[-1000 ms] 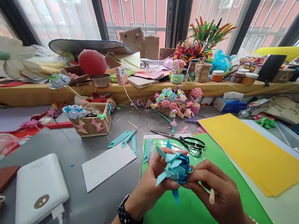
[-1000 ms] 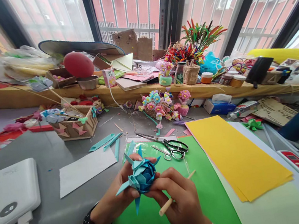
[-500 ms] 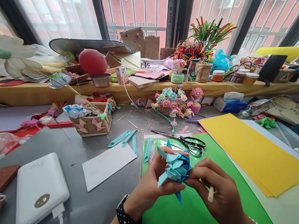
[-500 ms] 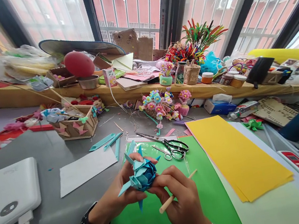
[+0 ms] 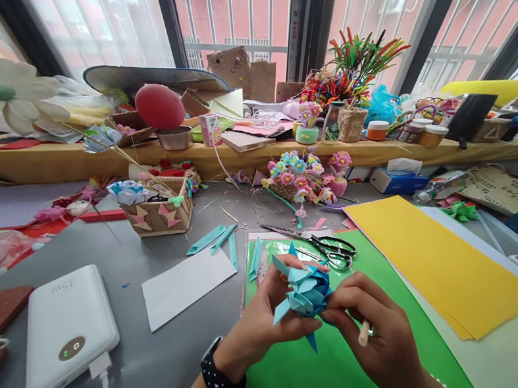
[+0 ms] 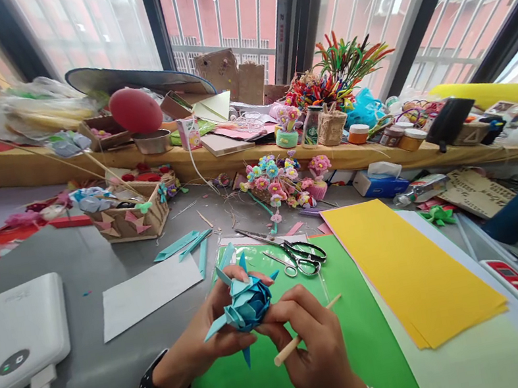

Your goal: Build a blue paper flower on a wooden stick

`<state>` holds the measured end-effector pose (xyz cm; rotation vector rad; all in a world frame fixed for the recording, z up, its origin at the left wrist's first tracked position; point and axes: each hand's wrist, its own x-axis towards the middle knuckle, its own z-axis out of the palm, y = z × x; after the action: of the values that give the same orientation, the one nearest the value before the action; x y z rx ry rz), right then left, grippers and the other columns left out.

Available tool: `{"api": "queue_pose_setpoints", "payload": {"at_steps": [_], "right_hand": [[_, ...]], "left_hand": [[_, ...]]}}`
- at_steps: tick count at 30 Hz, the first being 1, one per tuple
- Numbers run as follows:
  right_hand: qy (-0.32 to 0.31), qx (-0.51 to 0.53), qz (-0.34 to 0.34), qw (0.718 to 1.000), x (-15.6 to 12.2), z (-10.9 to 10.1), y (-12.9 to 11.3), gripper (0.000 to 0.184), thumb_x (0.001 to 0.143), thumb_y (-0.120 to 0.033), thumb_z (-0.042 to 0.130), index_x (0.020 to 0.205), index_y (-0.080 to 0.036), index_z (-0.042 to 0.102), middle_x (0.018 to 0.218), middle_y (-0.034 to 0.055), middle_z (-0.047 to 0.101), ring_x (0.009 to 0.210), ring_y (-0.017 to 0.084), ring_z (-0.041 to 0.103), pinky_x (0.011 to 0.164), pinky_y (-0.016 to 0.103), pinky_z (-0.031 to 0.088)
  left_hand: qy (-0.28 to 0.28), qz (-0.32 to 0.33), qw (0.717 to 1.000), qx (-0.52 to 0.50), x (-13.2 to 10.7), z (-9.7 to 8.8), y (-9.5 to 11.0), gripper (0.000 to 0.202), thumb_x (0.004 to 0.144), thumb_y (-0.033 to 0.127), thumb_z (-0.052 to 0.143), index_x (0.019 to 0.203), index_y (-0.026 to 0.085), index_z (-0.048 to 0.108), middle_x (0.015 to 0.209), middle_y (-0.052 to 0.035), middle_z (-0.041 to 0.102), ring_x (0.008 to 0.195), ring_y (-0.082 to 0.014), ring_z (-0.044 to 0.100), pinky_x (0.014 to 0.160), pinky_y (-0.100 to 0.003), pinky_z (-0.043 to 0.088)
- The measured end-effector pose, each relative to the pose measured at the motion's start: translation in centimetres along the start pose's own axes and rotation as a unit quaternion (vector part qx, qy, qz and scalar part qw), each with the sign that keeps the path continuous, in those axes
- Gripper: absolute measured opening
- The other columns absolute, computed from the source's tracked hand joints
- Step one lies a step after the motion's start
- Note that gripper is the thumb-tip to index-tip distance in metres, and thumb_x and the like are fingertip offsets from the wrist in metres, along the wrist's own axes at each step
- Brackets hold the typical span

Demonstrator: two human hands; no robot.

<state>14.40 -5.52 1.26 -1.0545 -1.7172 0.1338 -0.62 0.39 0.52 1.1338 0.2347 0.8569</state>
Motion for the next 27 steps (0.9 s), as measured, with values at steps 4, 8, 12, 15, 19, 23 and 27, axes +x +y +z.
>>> {"api": "queue_pose_setpoints", "payload": {"at_steps": [4,8,12,15,19,23,27], "right_hand": [[0.001,-0.015,-0.03,0.999,0.1,-0.1,0.0,0.012,0.079,-0.007,0.054,0.075,-0.018,0.056,0.067,0.0003,0.05,0.057,0.011,0.05,0.048,0.02,0.043],[0.003,-0.029,-0.04,0.999,0.3,-0.2,0.1,0.012,0.08,-0.009,0.053,0.074,-0.019,0.055,0.066,0.0002,0.05,0.056,0.011,0.05,0.048,0.021,0.043],[0.0,-0.045,-0.052,0.998,0.4,-0.3,0.3,0.011,0.081,-0.011,0.053,0.073,-0.019,0.055,0.066,0.0002,0.051,0.055,0.011,0.051,0.048,0.021,0.043],[-0.014,-0.039,-0.042,0.998,0.2,-0.3,0.6,0.01,0.081,-0.012,0.053,0.075,-0.02,0.055,0.067,0.0001,0.051,0.056,0.011,0.051,0.048,0.021,0.043],[-0.019,-0.035,0.009,0.999,0.1,-0.3,1.4,0.009,0.082,-0.013,0.051,0.078,-0.02,0.055,0.069,0.0005,0.05,0.059,0.012,0.051,0.05,0.022,0.046],[-0.005,-0.063,0.031,0.997,0.3,-0.4,1.8,0.018,0.085,-0.016,0.043,0.097,-0.02,0.056,0.085,0.005,0.051,0.074,0.016,0.053,0.057,0.025,0.049],[0.06,-0.112,0.017,0.992,0.5,-1.1,2.2,0.035,0.089,-0.017,0.034,0.121,-0.019,0.048,0.092,0.0086,0.05,0.085,0.019,0.052,0.067,0.031,0.048]], "left_hand": [[-0.007,-0.001,1.0,0.0,0.0,0.2,0.1,0.044,0.065,0.009,0.07,0.1,0.026,0.049,0.109,-0.0015,0.056,0.09,-0.016,0.054,0.075,-0.024,0.042],[-0.004,-0.007,1.0,-0.007,0.0,0.3,0.3,0.043,0.065,0.008,0.07,0.099,0.025,0.049,0.108,-0.0025,0.056,0.09,-0.0159,0.055,0.075,-0.024,0.043],[-0.004,-0.002,1.0,0.004,0.0,0.0,0.2,0.045,0.064,0.008,0.071,0.099,0.024,0.049,0.107,-0.0033,0.057,0.093,-0.0175,0.055,0.079,-0.027,0.043],[0.011,-0.018,1.0,0.008,0.1,-0.2,-0.3,0.046,0.061,0.013,0.075,0.099,0.024,0.05,0.104,-0.0037,0.058,0.092,-0.0196,0.056,0.076,-0.028,0.044],[0.108,-0.021,0.994,-0.019,0.6,-0.2,-1.3,0.045,0.06,0.026,0.078,0.098,0.022,0.054,0.091,-0.0019,0.062,0.082,-0.0173,0.058,0.069,-0.024,0.044],[0.141,-0.043,0.985,-0.087,0.9,-0.3,-1.5,0.046,0.064,0.029,0.075,0.104,0.024,0.053,0.094,-0.003,0.065,0.083,-0.0193,0.062,0.072,-0.026,0.044],[0.122,-0.061,0.979,-0.152,0.6,-0.7,-0.9,0.05,0.064,0.027,0.075,0.109,0.024,0.053,0.095,-0.0039,0.066,0.08,-0.0178,0.064,0.075,-0.026,0.044]]}}
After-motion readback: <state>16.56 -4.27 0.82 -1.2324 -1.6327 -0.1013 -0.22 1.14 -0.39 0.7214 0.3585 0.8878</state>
